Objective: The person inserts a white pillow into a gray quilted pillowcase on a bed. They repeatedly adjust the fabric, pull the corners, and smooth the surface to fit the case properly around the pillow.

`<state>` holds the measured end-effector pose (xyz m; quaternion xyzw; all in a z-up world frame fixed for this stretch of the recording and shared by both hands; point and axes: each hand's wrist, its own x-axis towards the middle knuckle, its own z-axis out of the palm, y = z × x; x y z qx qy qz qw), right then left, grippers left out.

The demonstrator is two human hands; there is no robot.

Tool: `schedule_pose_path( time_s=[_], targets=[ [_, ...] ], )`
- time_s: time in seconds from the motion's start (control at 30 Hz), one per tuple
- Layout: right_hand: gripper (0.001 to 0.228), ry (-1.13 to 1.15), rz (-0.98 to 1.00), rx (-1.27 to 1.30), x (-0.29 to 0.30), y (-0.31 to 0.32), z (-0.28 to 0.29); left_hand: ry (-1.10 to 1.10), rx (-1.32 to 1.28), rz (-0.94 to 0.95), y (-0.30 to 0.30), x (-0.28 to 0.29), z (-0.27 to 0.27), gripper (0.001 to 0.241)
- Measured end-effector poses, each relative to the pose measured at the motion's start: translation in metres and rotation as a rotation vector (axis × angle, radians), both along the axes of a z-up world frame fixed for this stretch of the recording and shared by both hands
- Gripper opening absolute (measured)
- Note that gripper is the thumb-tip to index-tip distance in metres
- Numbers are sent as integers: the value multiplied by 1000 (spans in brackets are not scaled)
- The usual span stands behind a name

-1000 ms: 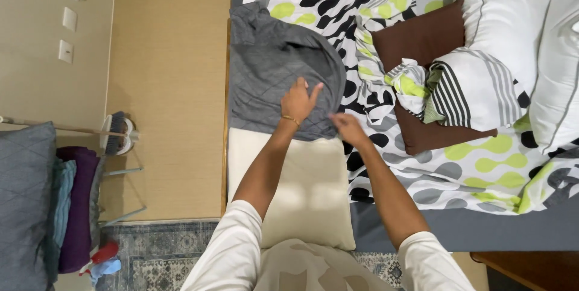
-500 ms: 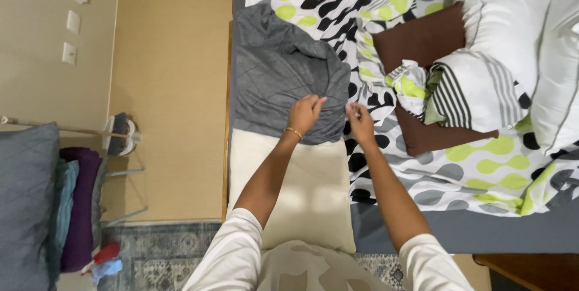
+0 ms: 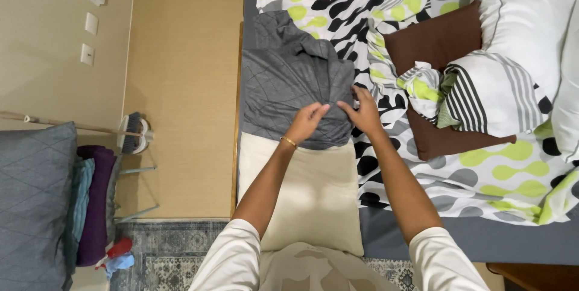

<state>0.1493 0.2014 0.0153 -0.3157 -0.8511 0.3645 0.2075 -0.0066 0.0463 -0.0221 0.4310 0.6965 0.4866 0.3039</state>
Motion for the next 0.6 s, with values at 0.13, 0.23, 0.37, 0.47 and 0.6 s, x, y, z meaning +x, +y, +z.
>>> schedule_pose_path(
  time_s=[0.13,0.23,0.37,0.47,0.6],
  targets=[
    [43,8,-133,-54,-15,26,-57,-67,40,-113,-4,22,41,32],
    [42,-84,-48,-217,-24,35,-72,-217,30,-161,2,28,41,31],
    [36,-355,127,-306,-35,43,-82,-356,32,-189,4,32,47,28],
    [26,-400,108,-240,-44,48,-120,-363,48,-166,1,39,53,27],
    [25,-228,-62,-218,-30,31,-86,-211,109,-27,13,20,-11,25]
  ],
)
